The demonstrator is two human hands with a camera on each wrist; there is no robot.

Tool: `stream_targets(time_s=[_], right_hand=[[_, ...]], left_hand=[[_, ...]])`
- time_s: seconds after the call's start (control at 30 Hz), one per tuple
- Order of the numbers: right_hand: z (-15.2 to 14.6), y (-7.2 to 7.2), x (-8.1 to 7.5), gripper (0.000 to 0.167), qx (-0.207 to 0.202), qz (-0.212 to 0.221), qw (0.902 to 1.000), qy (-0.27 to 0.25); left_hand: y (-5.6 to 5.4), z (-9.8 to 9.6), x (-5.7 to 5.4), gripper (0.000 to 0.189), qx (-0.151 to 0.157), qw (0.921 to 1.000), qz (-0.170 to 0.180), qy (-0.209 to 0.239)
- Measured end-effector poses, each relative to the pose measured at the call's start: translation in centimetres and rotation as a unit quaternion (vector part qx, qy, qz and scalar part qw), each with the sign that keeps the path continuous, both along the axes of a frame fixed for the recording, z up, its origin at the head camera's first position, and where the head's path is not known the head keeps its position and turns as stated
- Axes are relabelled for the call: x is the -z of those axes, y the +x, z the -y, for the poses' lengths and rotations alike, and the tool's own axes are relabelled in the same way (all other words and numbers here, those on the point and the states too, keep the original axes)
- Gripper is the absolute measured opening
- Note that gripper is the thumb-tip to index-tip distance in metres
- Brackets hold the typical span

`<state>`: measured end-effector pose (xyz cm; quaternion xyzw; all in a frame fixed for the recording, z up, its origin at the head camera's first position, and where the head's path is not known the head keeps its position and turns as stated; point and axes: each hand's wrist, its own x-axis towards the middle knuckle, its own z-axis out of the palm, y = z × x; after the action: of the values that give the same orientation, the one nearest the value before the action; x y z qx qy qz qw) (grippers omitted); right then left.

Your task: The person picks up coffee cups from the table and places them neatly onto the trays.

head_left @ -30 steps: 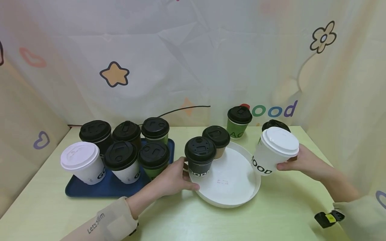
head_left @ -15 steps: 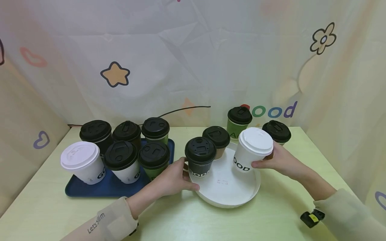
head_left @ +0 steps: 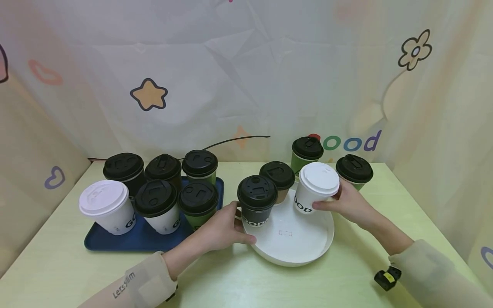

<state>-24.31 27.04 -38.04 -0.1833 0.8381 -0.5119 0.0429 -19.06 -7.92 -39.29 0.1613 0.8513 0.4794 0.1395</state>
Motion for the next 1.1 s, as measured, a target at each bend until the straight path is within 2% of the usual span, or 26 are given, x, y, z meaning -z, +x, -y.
stream_targets(time_s=[0.2,0.63,0.83,0.93,1.1], right_hand=[[0.4,-0.2,0.3,0.084,0.013,0.03,0.9994,0.01],[0.8,-0.5,0.7,0.085,0.009,0.021,0.9997,0.001],[0.2,0.0,0.2,0.093,-0.001,0.041,0.9984,0.038],[-0.1,0.5,-0.6,0.088,-0.009,0.063,0.9953,0.074],[-0.6,1.2,-1.6,0.066,-0.023,0.101,0.9874,0.12]], left_hand=[[0.0,0.0,0.0,0.084,-0.003,1.0,0.002,-0.005],[0.2,-0.2,0.1,0.082,-0.002,0.9999,-0.007,-0.007],[0.2,-0.1,0.1,0.08,0.0,0.9999,-0.008,-0.01],[0.2,0.0,0.2,0.082,-0.001,0.9999,-0.006,-0.014],[0.2,0.0,0.2,0.082,0.002,0.9998,-0.005,-0.017]])
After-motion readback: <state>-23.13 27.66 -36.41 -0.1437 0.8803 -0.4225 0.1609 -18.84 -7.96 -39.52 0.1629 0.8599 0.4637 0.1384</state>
